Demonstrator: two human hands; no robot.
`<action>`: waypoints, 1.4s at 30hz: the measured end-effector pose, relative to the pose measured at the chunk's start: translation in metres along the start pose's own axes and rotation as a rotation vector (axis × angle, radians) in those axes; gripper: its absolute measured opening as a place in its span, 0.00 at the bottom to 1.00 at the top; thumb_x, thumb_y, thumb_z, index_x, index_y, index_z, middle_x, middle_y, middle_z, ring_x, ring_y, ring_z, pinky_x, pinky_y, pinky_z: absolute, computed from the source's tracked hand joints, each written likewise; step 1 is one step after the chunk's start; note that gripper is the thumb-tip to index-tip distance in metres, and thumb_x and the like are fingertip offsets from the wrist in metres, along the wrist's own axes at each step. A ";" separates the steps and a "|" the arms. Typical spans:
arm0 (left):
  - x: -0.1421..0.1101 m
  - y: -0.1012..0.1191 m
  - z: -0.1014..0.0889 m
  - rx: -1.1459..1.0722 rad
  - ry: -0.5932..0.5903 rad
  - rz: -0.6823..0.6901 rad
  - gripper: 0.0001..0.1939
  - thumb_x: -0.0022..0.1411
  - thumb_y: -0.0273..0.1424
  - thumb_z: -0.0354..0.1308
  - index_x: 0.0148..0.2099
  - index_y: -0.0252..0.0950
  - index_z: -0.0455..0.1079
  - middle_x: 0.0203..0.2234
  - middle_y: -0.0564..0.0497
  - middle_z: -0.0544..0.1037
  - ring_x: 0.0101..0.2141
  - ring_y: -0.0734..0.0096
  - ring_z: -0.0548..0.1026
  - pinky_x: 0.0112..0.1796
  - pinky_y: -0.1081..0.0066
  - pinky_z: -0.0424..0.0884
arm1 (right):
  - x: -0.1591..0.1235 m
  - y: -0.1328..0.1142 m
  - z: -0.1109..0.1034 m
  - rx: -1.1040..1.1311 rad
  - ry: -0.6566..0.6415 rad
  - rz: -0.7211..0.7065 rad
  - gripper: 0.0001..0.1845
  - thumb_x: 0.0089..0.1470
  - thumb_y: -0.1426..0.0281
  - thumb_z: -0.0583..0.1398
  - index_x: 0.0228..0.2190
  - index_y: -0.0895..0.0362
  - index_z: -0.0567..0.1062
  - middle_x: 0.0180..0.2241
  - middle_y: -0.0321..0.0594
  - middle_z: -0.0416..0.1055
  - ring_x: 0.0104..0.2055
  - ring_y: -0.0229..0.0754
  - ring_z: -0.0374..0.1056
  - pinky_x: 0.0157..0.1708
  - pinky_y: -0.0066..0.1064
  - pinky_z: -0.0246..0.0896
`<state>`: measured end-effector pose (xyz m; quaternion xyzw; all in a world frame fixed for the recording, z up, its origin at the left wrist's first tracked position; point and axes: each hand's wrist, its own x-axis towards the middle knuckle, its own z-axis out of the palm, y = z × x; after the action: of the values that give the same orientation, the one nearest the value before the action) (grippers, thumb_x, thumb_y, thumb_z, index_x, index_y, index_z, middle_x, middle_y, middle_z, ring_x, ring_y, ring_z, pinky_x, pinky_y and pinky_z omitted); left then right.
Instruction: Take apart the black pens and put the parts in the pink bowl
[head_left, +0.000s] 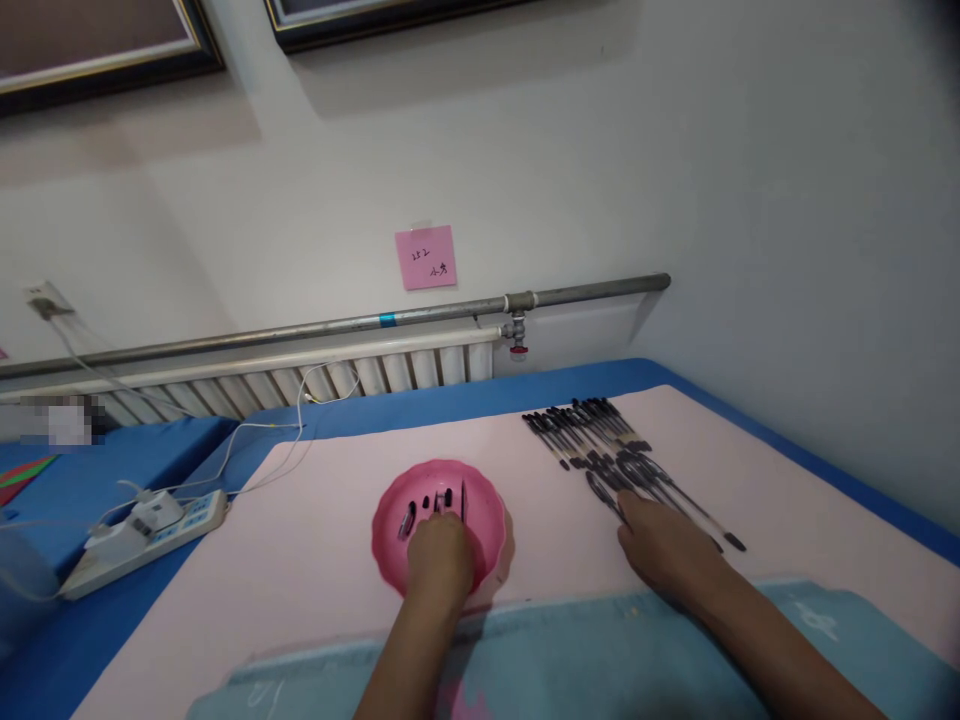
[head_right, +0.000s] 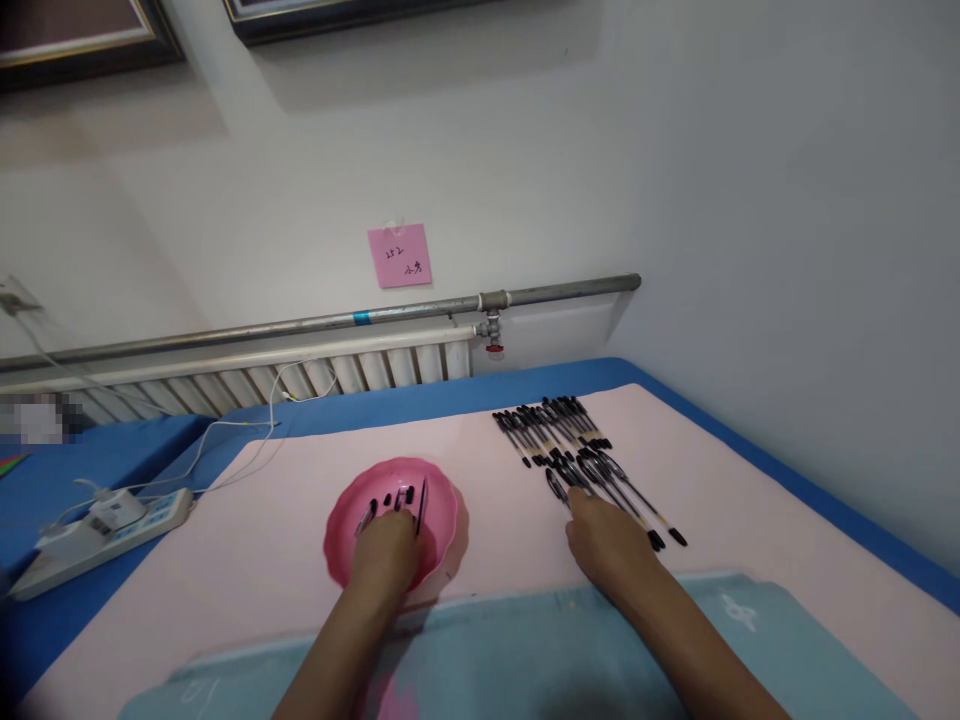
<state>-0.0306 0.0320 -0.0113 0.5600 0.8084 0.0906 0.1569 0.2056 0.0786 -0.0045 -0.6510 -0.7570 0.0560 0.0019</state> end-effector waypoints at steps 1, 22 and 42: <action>-0.001 -0.001 0.000 0.012 -0.018 -0.004 0.15 0.49 0.24 0.51 0.38 0.27 0.74 0.33 0.30 0.77 0.37 0.49 0.74 0.37 0.60 0.66 | 0.000 0.000 0.000 0.010 0.000 0.001 0.10 0.49 0.79 0.49 0.32 0.62 0.69 0.31 0.52 0.73 0.32 0.48 0.68 0.24 0.30 0.40; -0.022 0.000 -0.015 -0.979 -0.099 0.106 0.18 0.58 0.41 0.46 0.42 0.35 0.68 0.23 0.52 0.71 0.19 0.76 0.65 0.21 0.74 0.60 | -0.035 -0.047 -0.019 1.518 -0.406 -0.140 0.10 0.42 0.66 0.57 0.29 0.59 0.69 0.16 0.27 0.59 0.14 0.27 0.46 0.13 0.21 0.40; -0.019 -0.011 -0.001 -0.993 0.019 0.094 0.20 0.53 0.42 0.51 0.43 0.34 0.68 0.24 0.53 0.71 0.21 0.75 0.66 0.22 0.75 0.61 | -0.002 -0.004 0.001 0.353 0.235 -0.045 0.16 0.48 0.76 0.48 0.36 0.61 0.72 0.30 0.46 0.71 0.32 0.45 0.66 0.29 0.30 0.52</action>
<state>-0.0347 0.0108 -0.0114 0.4528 0.6430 0.4765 0.3931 0.2015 0.0762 -0.0052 -0.6255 -0.7445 0.1113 0.2053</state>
